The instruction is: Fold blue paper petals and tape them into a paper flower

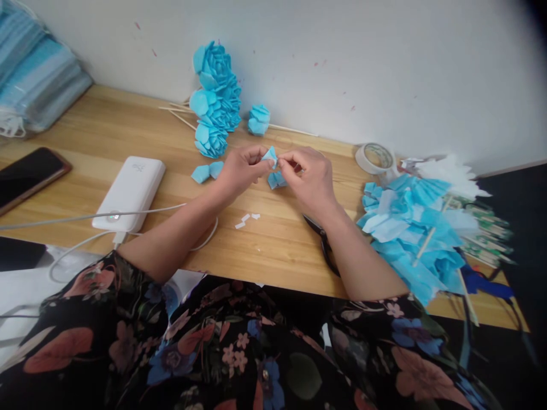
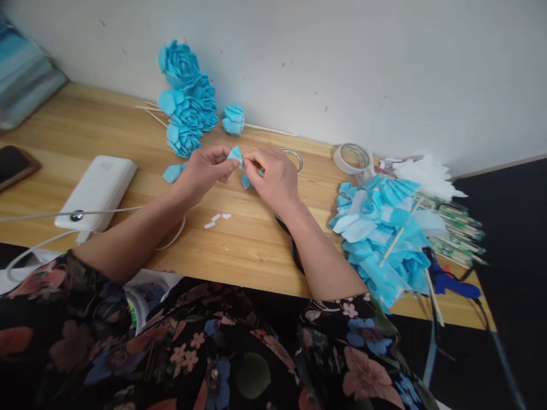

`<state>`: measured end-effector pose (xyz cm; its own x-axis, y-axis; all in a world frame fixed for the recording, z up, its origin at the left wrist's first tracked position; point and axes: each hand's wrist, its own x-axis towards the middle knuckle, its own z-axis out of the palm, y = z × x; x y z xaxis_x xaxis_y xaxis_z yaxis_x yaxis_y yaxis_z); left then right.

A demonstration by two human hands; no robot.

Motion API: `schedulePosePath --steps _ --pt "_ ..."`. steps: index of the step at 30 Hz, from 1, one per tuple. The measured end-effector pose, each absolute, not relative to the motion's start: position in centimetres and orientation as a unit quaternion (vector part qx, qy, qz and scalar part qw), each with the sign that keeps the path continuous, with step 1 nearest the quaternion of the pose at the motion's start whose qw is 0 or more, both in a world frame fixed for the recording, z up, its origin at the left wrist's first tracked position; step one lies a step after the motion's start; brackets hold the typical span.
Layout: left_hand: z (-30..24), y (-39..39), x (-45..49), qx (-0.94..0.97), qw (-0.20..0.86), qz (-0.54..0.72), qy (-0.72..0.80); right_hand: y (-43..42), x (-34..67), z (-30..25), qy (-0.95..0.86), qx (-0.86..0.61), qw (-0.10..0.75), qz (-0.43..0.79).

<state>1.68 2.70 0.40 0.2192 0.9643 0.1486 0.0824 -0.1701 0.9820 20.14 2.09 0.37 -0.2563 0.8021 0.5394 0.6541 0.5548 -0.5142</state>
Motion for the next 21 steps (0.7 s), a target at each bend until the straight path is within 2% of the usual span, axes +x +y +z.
schedulePosePath --steps 6,16,21 --pt "0.6 2.6 1.6 0.608 0.496 0.463 0.413 2.1 20.3 0.6 -0.775 -0.462 0.408 0.137" --pt "1.2 2.3 1.5 0.593 0.518 0.461 0.410 2.9 21.0 0.2 -0.679 -0.444 0.466 0.353" --pt "1.1 2.2 1.6 0.593 0.535 0.442 0.409 3.7 20.9 -0.9 -0.702 -0.432 0.456 0.336"
